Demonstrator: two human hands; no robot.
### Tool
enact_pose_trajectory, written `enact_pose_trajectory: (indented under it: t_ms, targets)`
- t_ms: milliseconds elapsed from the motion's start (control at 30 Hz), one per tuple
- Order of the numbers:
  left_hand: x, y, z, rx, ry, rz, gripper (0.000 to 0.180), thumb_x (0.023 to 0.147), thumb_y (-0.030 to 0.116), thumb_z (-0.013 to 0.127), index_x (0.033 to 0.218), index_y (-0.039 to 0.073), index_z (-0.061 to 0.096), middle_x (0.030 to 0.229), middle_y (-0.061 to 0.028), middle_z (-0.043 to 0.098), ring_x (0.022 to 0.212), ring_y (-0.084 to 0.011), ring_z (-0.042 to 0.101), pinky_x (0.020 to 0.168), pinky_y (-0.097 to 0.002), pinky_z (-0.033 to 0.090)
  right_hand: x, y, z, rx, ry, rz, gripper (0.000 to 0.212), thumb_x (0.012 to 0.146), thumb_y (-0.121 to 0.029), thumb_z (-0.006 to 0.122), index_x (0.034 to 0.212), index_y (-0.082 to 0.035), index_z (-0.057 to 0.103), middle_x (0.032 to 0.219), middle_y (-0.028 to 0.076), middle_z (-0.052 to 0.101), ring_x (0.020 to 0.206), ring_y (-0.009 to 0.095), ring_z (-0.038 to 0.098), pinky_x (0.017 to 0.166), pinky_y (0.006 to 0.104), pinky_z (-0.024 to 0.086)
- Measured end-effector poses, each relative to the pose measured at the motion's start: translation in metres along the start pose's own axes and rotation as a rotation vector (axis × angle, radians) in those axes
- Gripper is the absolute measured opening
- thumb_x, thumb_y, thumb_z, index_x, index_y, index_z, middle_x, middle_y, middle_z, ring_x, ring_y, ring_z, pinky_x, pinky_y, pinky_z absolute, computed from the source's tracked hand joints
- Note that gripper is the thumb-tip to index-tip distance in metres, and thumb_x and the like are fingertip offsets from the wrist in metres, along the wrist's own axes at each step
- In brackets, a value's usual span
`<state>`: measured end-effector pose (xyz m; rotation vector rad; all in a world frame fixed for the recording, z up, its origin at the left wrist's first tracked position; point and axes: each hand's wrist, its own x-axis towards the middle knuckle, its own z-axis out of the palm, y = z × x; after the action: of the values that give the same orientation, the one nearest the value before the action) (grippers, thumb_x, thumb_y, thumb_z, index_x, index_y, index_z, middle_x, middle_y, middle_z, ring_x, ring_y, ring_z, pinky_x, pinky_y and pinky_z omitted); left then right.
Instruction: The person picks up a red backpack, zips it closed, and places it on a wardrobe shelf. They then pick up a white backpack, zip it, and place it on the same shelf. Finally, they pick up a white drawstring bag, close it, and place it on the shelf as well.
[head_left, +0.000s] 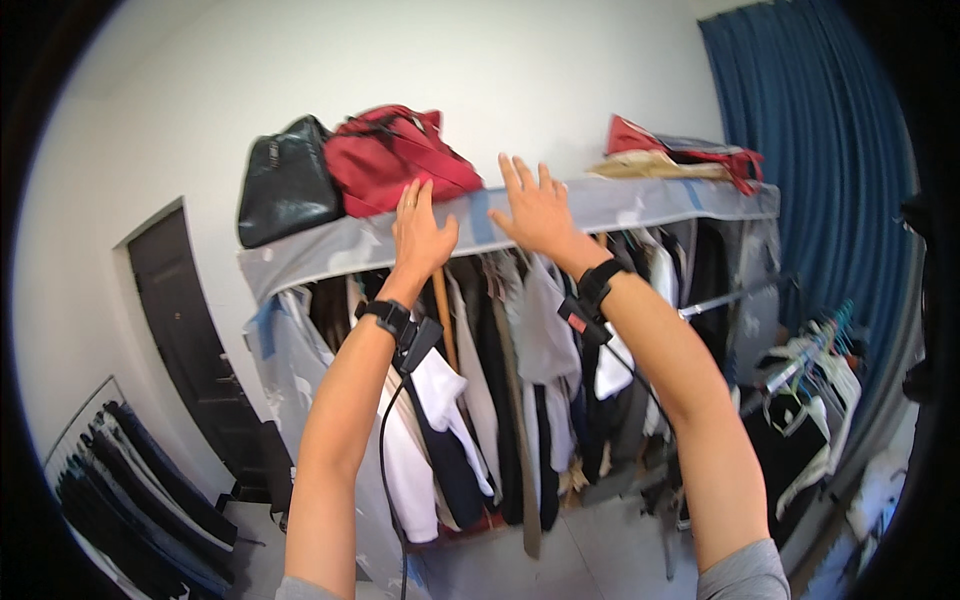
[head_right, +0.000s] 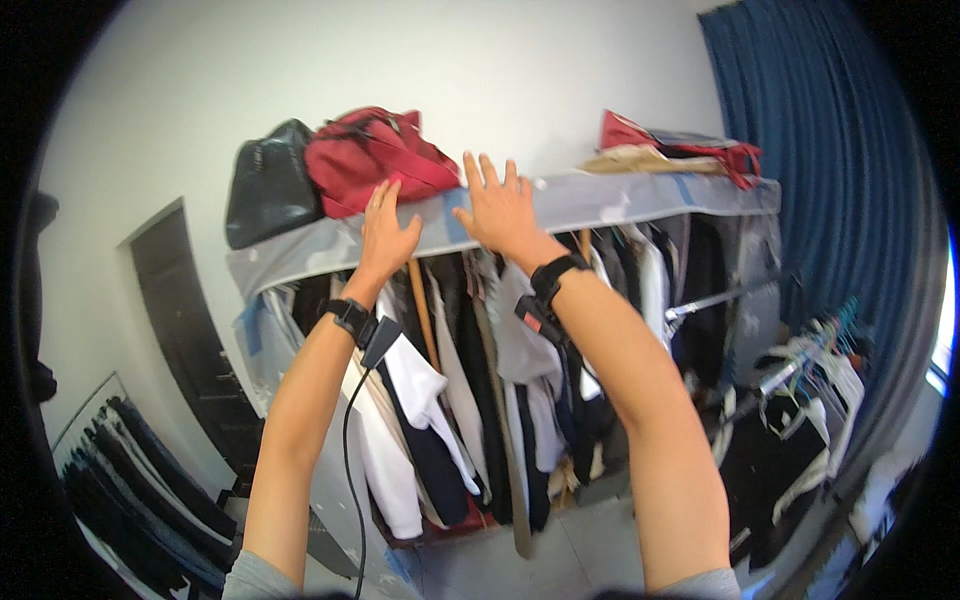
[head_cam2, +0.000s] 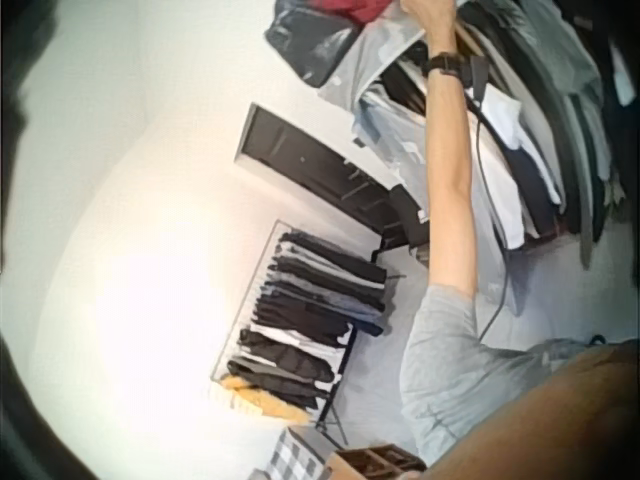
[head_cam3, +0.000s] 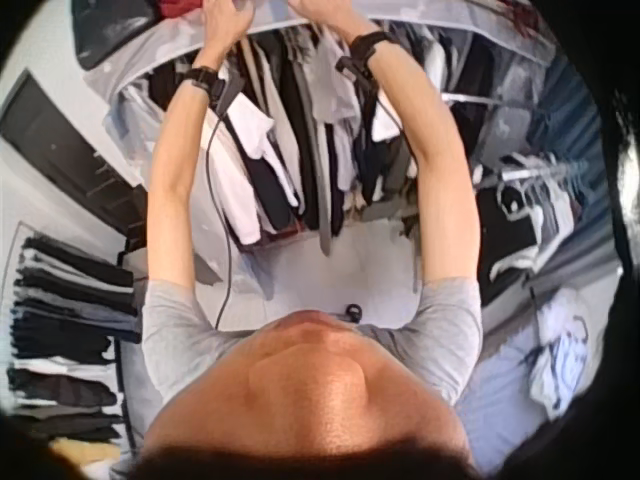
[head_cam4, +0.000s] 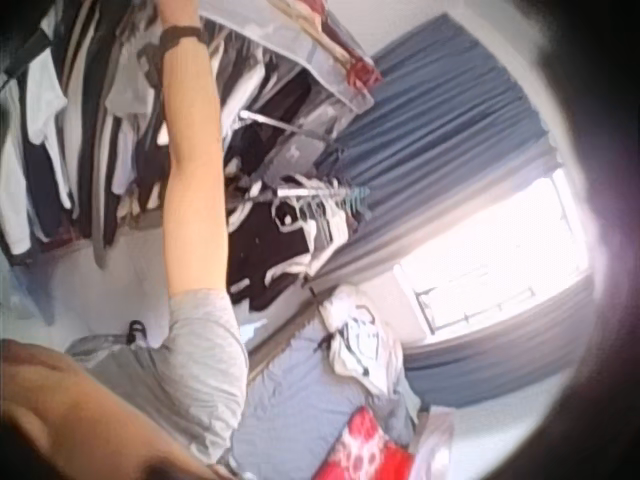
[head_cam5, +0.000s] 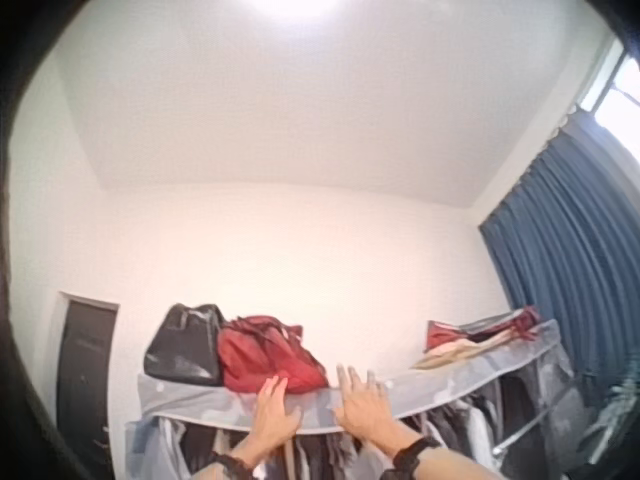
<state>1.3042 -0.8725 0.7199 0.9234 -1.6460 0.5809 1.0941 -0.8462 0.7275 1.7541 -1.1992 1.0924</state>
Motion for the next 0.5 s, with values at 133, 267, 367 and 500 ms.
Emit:
enact_pose_trajectory:
  t_ms: [133,267,367,500]
  targets:
    - [-0.008,0.078,0.047,-0.175,-0.046,0.096,0.071,0.083,0.024,0.065,0.145,-0.003,0.043,0.15,-0.0245,0.044,0.142,-0.0417,0.036,0.114,-0.0521,0.033,-0.051,0.081,-0.056,-0.267,-0.042,0.042,0.082,0.085,-0.027,0.067,0.153,-0.002,0.029,0.144,0.02,0.048,0.137,0.045,0.041,0.108,0.0593,0.036]
    - [-0.021,0.181,0.1,-0.366,-0.08,0.16,0.063,0.082,0.025,0.066,0.138,-0.001,0.051,0.139,-0.0228,0.053,0.132,-0.0416,0.045,0.109,-0.052,0.038,-0.118,0.171,-0.133,-0.456,-0.043,0.083,0.076,0.081,-0.019,0.065,0.149,-0.003,0.035,0.134,0.02,0.055,0.132,0.042,0.047,0.103,0.0594,0.039]
    - [-0.033,0.272,0.143,-0.503,-0.132,0.202,0.061,0.082,0.028,0.065,0.135,0.001,0.055,0.137,-0.0227,0.056,0.129,-0.0417,0.048,0.108,-0.051,0.04,-0.18,0.236,-0.206,-0.618,-0.05,0.104,0.073,0.082,-0.021,0.065,0.146,-0.002,0.037,0.13,0.019,0.057,0.129,0.042,0.05,0.101,0.0604,0.04]
    - [-0.062,0.414,0.199,-0.658,-0.251,0.268,0.06,0.083,0.034,0.064,0.135,0.005,0.057,0.139,-0.0195,0.057,0.13,-0.0407,0.048,0.108,-0.051,0.04,-0.269,0.316,-0.322,-0.811,-0.149,0.204,0.069,0.084,-0.018,0.063,0.145,-0.002,0.037,0.13,0.017,0.057,0.128,0.042,0.05,0.102,0.0626,0.039]
